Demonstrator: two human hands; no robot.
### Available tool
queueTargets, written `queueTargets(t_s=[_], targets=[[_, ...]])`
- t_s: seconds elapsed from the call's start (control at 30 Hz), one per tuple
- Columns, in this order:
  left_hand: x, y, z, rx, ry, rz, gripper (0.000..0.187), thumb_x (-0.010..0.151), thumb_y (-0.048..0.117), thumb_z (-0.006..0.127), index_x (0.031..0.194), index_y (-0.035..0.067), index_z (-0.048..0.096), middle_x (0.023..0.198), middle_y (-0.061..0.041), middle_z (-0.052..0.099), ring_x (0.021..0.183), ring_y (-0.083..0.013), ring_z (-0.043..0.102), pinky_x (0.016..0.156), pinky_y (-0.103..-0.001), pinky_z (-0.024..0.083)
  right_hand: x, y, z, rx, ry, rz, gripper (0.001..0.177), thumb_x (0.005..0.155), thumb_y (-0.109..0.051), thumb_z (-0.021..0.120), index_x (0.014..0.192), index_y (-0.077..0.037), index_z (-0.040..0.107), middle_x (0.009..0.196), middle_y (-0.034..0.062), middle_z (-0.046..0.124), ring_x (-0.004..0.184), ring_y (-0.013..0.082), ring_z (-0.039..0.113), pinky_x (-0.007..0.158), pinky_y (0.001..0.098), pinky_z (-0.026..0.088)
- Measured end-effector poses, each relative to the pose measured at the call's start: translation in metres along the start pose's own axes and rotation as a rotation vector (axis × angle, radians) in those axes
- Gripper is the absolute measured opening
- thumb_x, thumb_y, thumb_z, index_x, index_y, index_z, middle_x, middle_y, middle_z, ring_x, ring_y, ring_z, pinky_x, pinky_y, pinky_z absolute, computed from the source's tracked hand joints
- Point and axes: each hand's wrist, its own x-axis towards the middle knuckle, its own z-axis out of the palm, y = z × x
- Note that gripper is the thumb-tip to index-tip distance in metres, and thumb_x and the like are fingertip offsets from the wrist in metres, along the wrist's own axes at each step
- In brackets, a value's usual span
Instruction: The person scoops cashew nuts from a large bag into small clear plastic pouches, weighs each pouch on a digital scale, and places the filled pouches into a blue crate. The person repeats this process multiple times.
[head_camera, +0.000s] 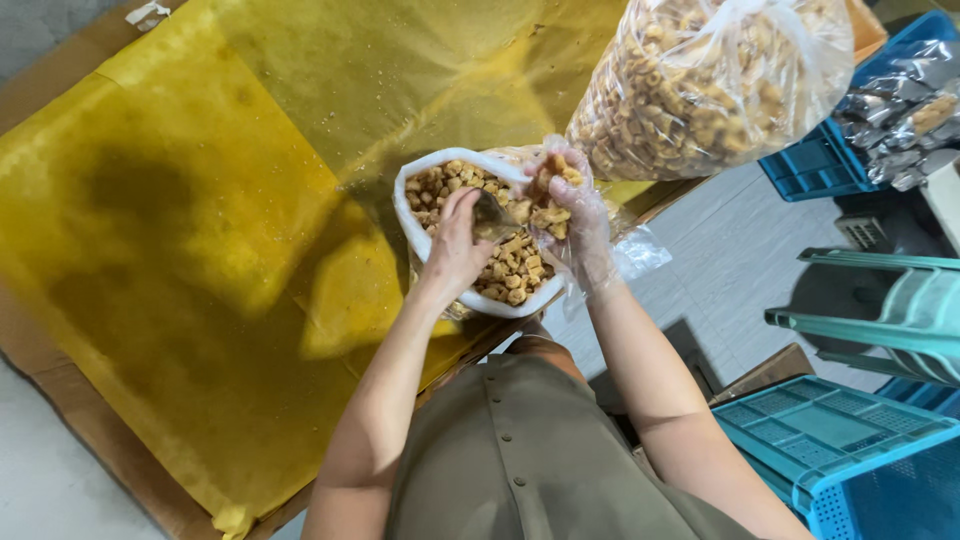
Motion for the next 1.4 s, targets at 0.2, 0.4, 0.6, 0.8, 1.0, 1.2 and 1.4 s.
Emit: queueTargets(t_s=[0.2,0.4,0.6,0.8,1.0,1.2,1.4], targets=[[0.019,0.004,0.035,-0.036,0.114,0.062,0.074,0.077,-0.003,0.074,0.142,-0.01,0.039,0.149,-0.024,0.039,0.137,-0.0391,0.048,0.119,-0.044,0.042,0.006,-0.014,0.027,-0.393,-0.101,-0.118,0.044,0.1,-0.034,0.071,0.128,-0.005,0.054,0.144,0.0178,0.058,0.126,0.0286,0.064,0.109,0.0425,0.056],[0.018,0.001,0.044,-0.131,0.079,0.036,0.085,0.073,-0.008,0.071,0.147,-0.011,0.028,0.152,-0.026,0.031,0.137,-0.0385,0.044,0.118,-0.042,0.041,0.005,-0.016,0.003,-1.04,-0.068,-0.387,0.05,0.116,-0.044,0.052,0.116,0.002,0.07,0.123,0.021,0.072,0.126,0.0253,0.064,0.111,0.0385,0.049],[0.018,-0.003,0.046,-0.153,0.058,0.019,0.081,0.077,-0.01,0.066,0.149,-0.007,0.03,0.154,-0.022,0.032,0.141,-0.0361,0.044,0.118,-0.041,0.042,0.02,-0.019,0.026,-0.561,0.259,0.067,0.043,0.105,-0.04,0.051,0.114,-0.002,0.068,0.103,0.0171,0.075,0.086,0.0284,0.073,0.077,0.0403,0.061],[0.022,0.001,0.039,-0.043,0.138,0.133,0.071,0.078,-0.006,0.07,0.143,-0.007,0.042,0.151,-0.022,0.039,0.137,-0.038,0.049,0.118,-0.045,0.042,0.017,-0.04,0.076,-1.714,-0.112,-0.389,0.036,0.113,-0.034,0.05,0.115,-0.008,0.074,0.105,0.0158,0.077,0.094,0.0294,0.072,0.079,0.0423,0.059],[0.001,0.038,-0.001,-0.361,-0.052,-0.317,0.062,0.084,-0.001,0.051,0.146,0.002,0.049,0.158,-0.01,0.041,0.105,-0.0403,0.072,0.087,-0.049,0.063,0.022,-0.061,0.066,-0.964,0.187,-0.039,0.032,0.109,-0.034,0.048,0.114,-0.007,0.065,0.099,0.0077,0.072,0.089,0.0161,0.072,0.054,0.0281,0.058],[-0.028,0.05,-0.061,0.151,0.064,0.167,0.063,0.082,-0.009,0.056,0.144,-0.009,0.045,0.151,-0.025,0.043,0.131,-0.0419,0.055,0.113,-0.042,0.046,0.034,-0.003,-0.035,-1.256,0.316,0.272,0.036,0.096,-0.031,0.064,0.123,-0.008,0.059,0.107,0.012,0.065,0.092,0.0226,0.066,0.068,0.0326,0.055],[-0.054,0.051,-0.097,0.158,0.163,0.093,0.057,0.082,-0.005,0.054,0.139,-0.005,0.052,0.148,-0.021,0.051,0.121,-0.0396,0.061,0.099,-0.04,0.051,0.07,0.116,-0.075,-2.014,-0.356,0.405,0.079,0.084,-0.033,0.078,0.152,-0.016,0.042,0.151,0.0203,0.047,0.134,0.038,0.051,0.111,0.0455,0.045]])
